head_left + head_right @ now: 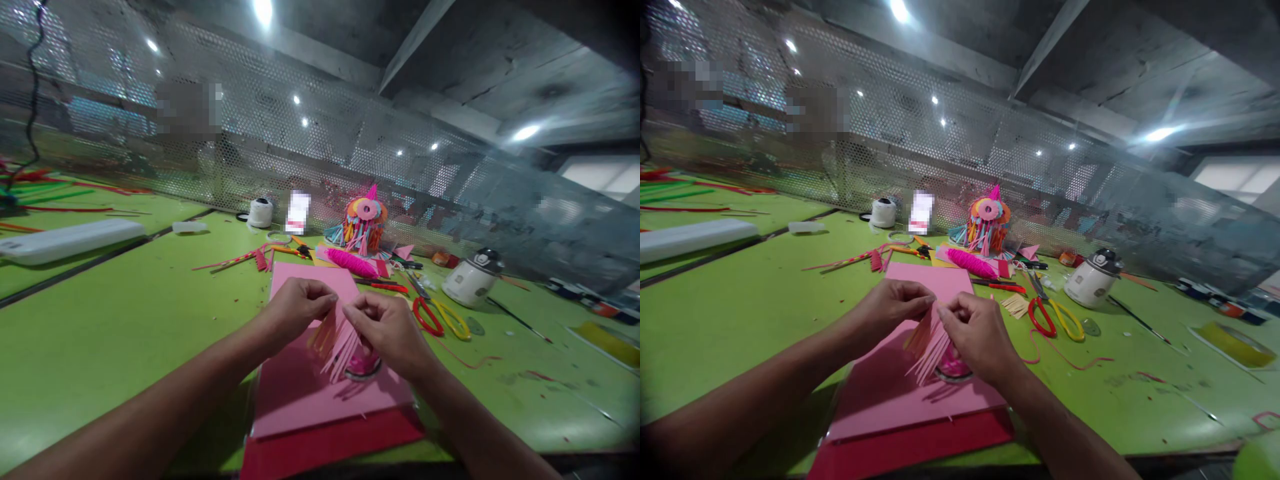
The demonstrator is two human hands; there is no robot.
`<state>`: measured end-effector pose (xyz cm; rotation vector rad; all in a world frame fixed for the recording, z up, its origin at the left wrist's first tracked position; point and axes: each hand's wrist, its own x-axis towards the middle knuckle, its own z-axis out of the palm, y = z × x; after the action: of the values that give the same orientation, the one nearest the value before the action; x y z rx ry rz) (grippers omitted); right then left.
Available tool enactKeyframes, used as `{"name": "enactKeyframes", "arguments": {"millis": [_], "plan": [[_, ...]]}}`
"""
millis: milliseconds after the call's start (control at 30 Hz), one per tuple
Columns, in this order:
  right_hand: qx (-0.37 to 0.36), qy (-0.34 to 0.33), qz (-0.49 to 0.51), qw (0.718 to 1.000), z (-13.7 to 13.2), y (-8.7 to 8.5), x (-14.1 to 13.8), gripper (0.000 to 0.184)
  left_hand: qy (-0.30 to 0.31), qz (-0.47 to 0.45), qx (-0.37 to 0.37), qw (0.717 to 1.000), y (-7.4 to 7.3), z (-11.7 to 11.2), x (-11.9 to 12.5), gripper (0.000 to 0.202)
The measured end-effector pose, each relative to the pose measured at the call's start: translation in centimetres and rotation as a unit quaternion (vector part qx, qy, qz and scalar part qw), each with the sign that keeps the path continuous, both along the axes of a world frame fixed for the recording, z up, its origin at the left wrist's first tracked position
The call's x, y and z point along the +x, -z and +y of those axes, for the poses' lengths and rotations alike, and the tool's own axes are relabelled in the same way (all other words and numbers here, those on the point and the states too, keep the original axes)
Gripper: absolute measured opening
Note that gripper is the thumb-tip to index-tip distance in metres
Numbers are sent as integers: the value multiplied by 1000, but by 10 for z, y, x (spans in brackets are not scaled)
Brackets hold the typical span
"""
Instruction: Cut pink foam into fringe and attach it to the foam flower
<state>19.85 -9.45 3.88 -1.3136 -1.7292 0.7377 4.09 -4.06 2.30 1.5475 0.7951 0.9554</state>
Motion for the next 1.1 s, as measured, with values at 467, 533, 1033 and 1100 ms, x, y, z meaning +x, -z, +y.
{"name": "enactKeyframes", "arguments": {"millis": [467,533,1033,1100], "plan": [[6,3,-21,1000,3,1,3,27,14,-30,-38,999,-7,-6,0,17],[8,4,-24,1000,3,2,3,27,15,-29,-37,999,-7,-6,1,17],[-4,4,-13,1000,4,1,2,24,28,-33,-34,999,-11,-10,0,14],[-2,5,-15,1000,4,1,2,24,24,-35,-40,998,-13,-12,0,16]]}}
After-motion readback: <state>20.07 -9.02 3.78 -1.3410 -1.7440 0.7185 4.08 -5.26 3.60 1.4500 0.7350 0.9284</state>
